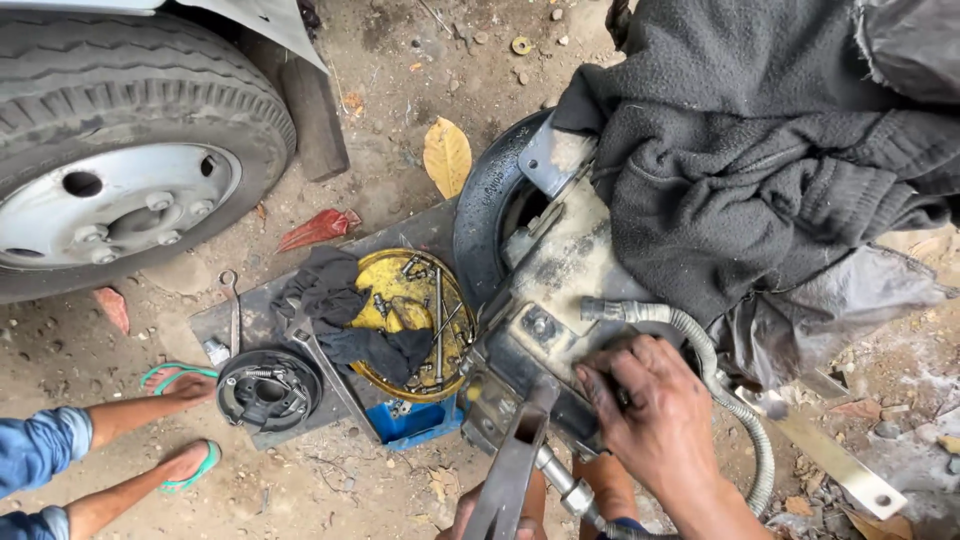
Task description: The person picks up small metal pieces from the floor, walks to a vehicle, and uses a hammer to work on a brake assembly placed on the ground. They also handle a wrench and other tools while working on the vehicle part.
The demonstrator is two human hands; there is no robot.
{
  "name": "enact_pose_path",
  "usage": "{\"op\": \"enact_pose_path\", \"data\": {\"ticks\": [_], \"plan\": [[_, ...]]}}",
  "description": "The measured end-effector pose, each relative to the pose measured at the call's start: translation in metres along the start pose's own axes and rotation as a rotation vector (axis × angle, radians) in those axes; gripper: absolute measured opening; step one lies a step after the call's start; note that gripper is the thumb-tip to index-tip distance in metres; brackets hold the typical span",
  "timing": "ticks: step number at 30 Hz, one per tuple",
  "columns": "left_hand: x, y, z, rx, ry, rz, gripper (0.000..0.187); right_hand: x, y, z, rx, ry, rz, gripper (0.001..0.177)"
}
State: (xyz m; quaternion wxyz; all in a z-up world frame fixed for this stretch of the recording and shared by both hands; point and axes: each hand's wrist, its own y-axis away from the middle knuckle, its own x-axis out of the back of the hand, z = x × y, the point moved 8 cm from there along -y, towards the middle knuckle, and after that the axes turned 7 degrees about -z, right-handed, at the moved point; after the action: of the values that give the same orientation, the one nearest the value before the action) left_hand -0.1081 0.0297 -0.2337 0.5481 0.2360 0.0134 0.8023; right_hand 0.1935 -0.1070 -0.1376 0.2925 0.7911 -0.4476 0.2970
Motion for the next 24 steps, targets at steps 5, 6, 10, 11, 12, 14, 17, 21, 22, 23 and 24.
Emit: {"op": "enact_pose_path", "data": {"ticks": [5,6,10,11,12,14,17,21,22,23,24], "plan": [[0.000,-0.064,0.096,-0.064,-0.037,-0.160,0.043,0.009,0.001,0.002,0.015,-0.098,0.047,0.005],[0.006,-0.071,0.117,-0.034,-0.099,-0.097,0.040,0.013,0.002,0.000,-0.001,-0.134,0.055,0.011],[0.011,-0.087,0.157,-0.169,-0.050,-0.033,0.041,-0.003,0.016,0.016,-0.123,-0.146,-0.025,0.041],[0.015,-0.089,0.160,-0.172,-0.055,-0.039,0.041,-0.002,0.015,0.012,-0.127,-0.152,-0.019,0.041],[0.014,-0.092,0.166,-0.200,-0.168,-0.087,0.039,0.003,0.014,0.006,-0.097,-0.115,0.013,0.040],[0.013,-0.101,0.177,-0.233,-0.287,-0.141,0.040,0.008,0.013,0.001,-0.071,-0.084,0.050,0.038],[0.002,-0.112,0.180,-0.166,-0.404,-0.303,0.039,0.007,0.012,-0.001,-0.059,-0.071,0.037,0.046],[0.005,-0.111,0.176,-0.083,-0.393,-0.250,0.041,0.009,0.010,-0.002,-0.084,-0.021,0.051,0.044],[0.007,-0.111,0.180,-0.074,-0.366,-0.230,0.038,0.010,0.010,-0.003,-0.091,-0.013,0.051,0.045],[0.007,-0.109,0.181,-0.076,-0.368,-0.233,0.038,0.011,0.010,-0.003,-0.093,-0.015,0.054,0.045],[0.008,-0.107,0.184,-0.112,-0.327,-0.236,0.040,0.011,0.009,-0.004,-0.101,-0.017,0.047,0.044]]}}
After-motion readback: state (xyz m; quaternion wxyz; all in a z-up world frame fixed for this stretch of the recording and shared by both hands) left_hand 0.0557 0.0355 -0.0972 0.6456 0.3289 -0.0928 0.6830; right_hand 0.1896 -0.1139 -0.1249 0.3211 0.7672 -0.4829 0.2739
